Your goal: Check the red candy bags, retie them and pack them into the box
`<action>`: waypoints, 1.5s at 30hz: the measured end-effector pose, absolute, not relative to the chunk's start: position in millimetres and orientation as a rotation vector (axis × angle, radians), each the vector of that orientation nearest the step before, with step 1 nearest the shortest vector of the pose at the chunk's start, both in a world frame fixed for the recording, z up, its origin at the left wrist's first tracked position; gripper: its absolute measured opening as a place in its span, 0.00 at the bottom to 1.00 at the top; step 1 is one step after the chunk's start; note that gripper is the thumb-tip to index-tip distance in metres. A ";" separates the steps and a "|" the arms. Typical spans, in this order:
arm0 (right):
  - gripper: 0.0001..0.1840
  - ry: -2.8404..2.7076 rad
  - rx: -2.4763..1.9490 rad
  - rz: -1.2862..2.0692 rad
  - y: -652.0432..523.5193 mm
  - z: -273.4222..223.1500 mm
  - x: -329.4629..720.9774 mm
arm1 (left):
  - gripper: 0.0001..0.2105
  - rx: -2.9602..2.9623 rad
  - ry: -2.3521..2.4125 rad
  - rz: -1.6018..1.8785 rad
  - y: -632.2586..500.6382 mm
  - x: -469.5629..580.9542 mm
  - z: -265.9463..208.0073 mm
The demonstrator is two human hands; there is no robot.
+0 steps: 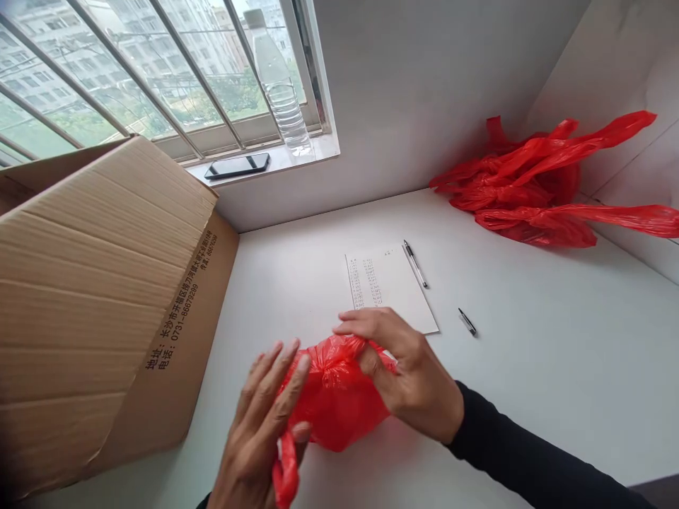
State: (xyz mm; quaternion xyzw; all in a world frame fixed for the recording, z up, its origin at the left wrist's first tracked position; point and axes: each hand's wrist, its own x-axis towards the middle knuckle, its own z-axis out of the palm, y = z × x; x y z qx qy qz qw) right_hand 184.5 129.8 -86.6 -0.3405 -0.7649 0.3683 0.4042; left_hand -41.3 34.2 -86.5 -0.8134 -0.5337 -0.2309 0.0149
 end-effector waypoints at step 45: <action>0.10 -1.259 -1.115 1.395 98.7 -98.5 206.0 | 0.12 -2.404 -1.950 -1.185 31.6 2.4 -107.5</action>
